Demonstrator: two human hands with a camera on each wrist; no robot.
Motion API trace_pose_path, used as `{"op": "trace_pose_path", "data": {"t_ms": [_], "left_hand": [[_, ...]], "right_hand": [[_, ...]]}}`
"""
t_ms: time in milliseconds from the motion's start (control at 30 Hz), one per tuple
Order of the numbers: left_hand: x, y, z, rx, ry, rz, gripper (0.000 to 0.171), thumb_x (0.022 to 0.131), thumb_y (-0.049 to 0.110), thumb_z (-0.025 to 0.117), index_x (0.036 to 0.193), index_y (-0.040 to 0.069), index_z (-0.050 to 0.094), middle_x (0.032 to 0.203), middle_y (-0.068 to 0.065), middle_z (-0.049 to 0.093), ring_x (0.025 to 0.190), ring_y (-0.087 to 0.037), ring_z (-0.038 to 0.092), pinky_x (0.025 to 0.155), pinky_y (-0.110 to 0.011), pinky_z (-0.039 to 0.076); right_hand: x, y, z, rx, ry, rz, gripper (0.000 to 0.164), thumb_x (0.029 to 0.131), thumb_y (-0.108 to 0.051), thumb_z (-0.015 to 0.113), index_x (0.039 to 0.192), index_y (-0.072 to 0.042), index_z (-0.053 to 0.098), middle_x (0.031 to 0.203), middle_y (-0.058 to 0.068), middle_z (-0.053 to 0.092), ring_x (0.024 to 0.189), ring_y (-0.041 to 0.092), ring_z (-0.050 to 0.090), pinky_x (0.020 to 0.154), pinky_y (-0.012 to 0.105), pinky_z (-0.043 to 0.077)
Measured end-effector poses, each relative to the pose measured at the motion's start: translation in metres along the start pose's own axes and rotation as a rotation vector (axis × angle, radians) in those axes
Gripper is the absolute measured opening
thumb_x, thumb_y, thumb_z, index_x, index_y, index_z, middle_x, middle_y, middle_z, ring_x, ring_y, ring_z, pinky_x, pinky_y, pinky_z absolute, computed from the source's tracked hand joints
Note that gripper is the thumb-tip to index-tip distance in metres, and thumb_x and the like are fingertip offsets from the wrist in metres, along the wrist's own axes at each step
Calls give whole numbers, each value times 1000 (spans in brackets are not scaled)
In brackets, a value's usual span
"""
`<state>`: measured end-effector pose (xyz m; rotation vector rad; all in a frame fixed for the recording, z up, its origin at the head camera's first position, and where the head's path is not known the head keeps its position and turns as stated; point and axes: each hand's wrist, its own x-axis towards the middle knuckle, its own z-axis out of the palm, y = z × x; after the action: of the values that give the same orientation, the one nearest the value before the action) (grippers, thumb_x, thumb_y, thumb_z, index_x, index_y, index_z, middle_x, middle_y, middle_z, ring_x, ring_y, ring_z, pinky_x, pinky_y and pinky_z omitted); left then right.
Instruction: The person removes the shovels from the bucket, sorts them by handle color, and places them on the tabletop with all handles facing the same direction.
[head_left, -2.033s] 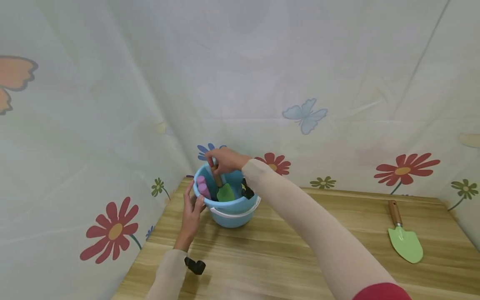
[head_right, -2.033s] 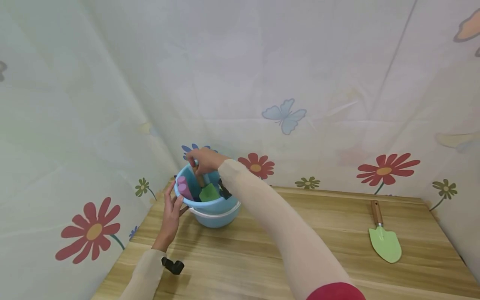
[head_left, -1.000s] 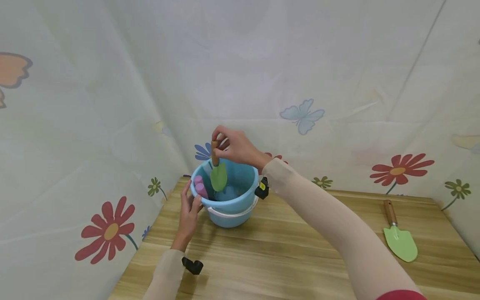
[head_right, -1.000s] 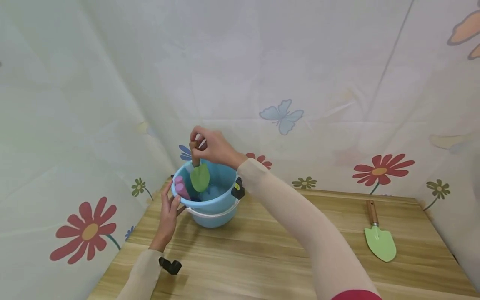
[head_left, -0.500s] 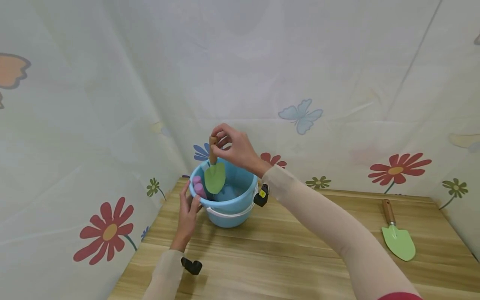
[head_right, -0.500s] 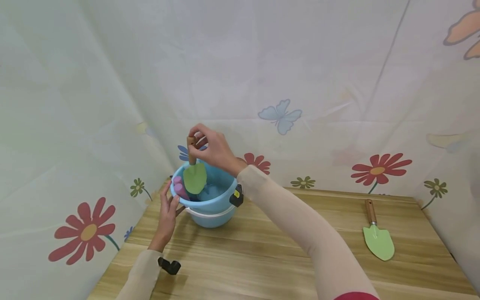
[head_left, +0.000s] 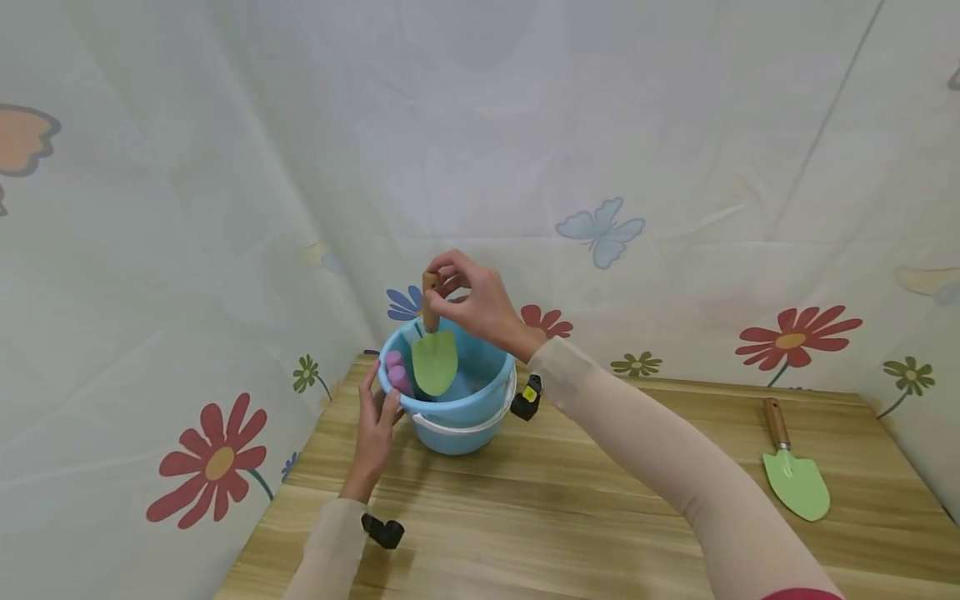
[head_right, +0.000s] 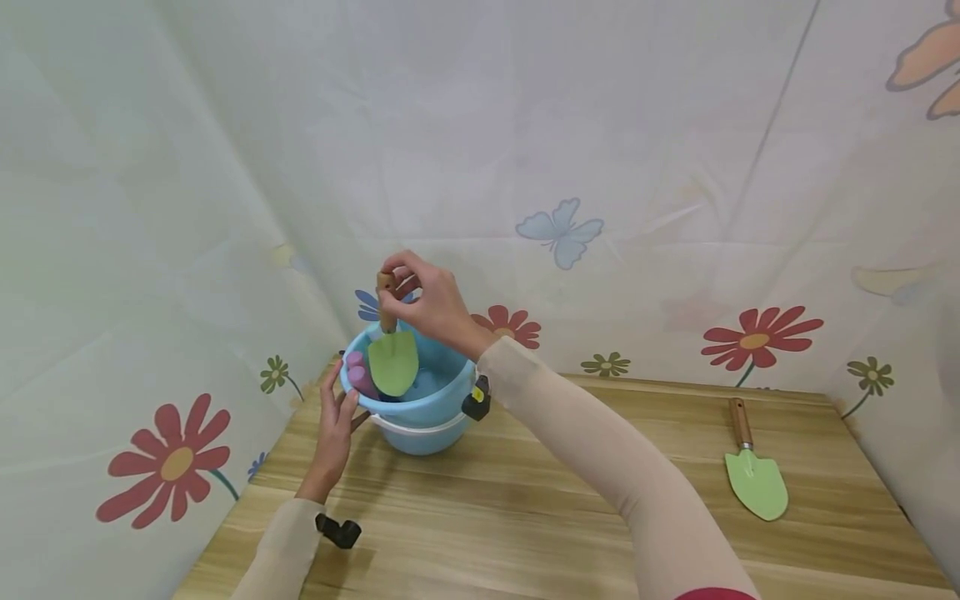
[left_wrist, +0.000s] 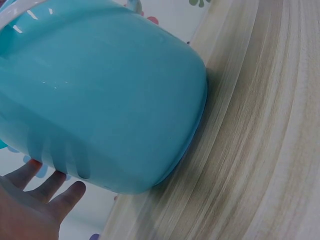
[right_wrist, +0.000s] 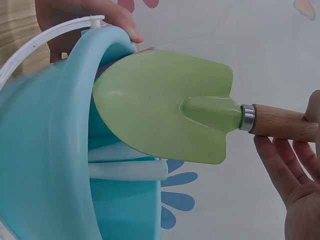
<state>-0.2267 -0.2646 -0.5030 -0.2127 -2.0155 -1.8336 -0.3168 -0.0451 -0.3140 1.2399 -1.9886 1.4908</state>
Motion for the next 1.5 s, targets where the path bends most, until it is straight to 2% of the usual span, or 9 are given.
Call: {"op": "trace_pose_path", "data": {"t_ms": [267,600,800,967,1133,1500], "left_hand": [[0,-3,-1,18,1,-13,59,111,29,45,163,29,18,164,-11,29,146,-33,37,106,-61,44],[1,-5,-2,10,-3,-1,59,111,26,45,164,29,19,163,-9,31,145,-31,38,105,-61,44],[1,-5,-3,15,0,-1,58,111,26,45,163,31,19,163,-8,31,144,-30,39,105,-59,45],[2,-5,-3,-8,-7,5,59,111,23,44,164,29,17,163,-10,30,145,-31,37,106,-62,43],[2,-4,-3,-3,-8,2,59,111,23,44,164,28,18,163,-9,30,145,-30,37,106,-59,44],[3,-4,-3,-1,-6,1,58,111,26,45,163,29,19,164,-9,29,146,-34,37,106,-63,42]], "right_hand": [[0,-3,-7,-7,13,13,33,93,-10,75,124,-10,63,109,8,73,89,18,72,74,28,62],[0,-5,-31,36,29,73,32,95,-11,73,126,-13,63,109,7,72,89,20,71,84,40,61],[-2,-4,-50,23,35,121,32,96,-15,74,126,-15,64,109,6,72,90,21,70,84,40,61],[-5,-4,-68,9,22,141,33,96,-15,74,127,-14,64,109,7,72,90,22,69,84,40,61],[-12,-3,-88,-61,11,150,31,95,-12,73,125,-14,65,107,6,73,90,19,70,86,38,60],[-32,4,-132,-104,-30,191,28,94,-10,73,121,-8,67,103,12,74,85,27,72,77,30,61]]}}
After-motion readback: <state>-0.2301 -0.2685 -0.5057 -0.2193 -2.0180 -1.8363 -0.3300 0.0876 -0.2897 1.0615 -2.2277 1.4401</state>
